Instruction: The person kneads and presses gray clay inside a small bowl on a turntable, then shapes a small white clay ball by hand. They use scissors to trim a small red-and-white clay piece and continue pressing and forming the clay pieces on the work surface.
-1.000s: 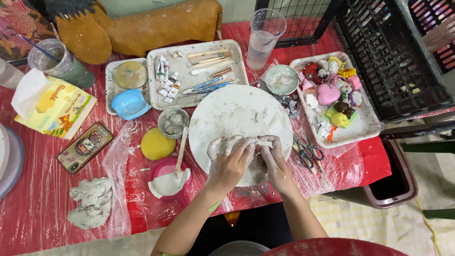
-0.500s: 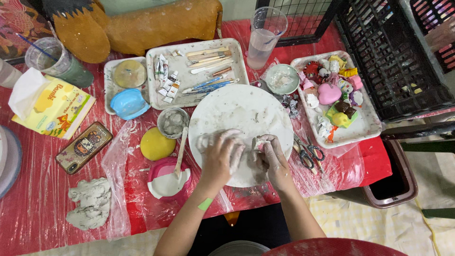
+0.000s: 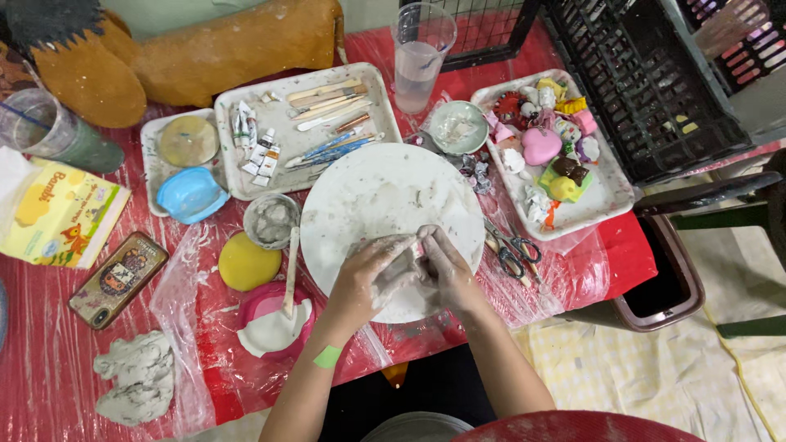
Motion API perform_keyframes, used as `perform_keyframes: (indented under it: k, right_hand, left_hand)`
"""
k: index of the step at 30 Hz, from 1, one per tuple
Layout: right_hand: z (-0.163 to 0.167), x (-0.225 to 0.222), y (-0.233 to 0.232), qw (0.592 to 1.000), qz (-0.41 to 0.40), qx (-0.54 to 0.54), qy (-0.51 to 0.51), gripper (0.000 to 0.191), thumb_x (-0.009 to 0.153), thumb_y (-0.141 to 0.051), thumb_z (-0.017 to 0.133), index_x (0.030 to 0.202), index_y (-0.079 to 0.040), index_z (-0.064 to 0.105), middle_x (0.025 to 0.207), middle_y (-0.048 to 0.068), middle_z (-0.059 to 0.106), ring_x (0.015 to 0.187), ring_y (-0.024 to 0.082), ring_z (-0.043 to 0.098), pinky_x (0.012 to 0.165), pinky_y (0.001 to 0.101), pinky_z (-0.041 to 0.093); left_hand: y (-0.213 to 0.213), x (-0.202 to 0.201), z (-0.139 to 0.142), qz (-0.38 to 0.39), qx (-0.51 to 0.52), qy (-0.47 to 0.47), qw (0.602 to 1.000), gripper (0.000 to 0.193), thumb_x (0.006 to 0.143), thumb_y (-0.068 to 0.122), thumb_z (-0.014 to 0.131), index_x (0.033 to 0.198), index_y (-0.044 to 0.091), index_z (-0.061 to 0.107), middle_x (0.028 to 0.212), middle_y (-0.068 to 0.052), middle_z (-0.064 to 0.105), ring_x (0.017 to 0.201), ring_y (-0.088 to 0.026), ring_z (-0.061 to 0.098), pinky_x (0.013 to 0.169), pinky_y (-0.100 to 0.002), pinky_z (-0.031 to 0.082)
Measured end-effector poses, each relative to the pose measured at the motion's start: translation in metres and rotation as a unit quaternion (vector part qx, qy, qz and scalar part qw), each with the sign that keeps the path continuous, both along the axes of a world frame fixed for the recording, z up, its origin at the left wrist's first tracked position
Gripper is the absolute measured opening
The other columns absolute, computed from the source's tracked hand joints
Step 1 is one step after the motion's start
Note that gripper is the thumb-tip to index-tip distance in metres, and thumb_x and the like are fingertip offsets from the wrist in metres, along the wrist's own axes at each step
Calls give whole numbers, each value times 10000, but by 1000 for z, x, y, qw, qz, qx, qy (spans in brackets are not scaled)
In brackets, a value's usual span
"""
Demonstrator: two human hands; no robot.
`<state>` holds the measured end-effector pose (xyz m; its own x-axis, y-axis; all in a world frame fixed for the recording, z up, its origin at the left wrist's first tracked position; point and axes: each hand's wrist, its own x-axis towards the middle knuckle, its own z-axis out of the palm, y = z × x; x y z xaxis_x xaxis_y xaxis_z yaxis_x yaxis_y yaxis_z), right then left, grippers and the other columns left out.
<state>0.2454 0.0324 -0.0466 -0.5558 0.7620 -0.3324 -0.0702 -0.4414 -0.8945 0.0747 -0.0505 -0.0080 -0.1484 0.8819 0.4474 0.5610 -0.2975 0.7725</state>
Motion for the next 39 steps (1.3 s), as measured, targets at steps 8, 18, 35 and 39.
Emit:
perform_keyframes:
  k: [8,18,35,39]
  right_hand:
    - [10,91,37,702,-129,491,-499,241,1024,-205,595,1244,-110,624,1082,105,718,1088,319,650,883,471,533]
    - [-8,136,53,634,31,485,-602,671,763,-388,798,1350,-131,600,1077,132,737,1111,336,645,945,505,476]
    - [5,100,6,817,-47,509,-267,429,782,-169,789,1154,-95,589,1327,213,665,869,225,721,627,298,539]
    - [27,41,-8,808,62,507,-293,725,665,-278,774,1332,-72,581,1110,163,664,1019,329,656,881,429,544]
  left_hand:
    - [6,-13,-13,39,-16,-82,996,349,853,41,795,1178,44,669,1150,-105,705,1019,-206,727,869,-314,608]
    - [3,-25,-63,-129,-20,-524,842,408,919,-67,695,1269,20,506,1432,-81,520,1259,-164,578,966,-308,533]
    - [3,-23,-74,-116,-20,-575,810,475,892,-108,696,1333,-20,546,1549,-175,488,1244,-229,626,990,-387,574]
    - [2,-21,-71,-123,-23,-578,806,509,906,-126,686,1379,-29,528,1529,-204,536,1263,-229,629,1007,-344,554]
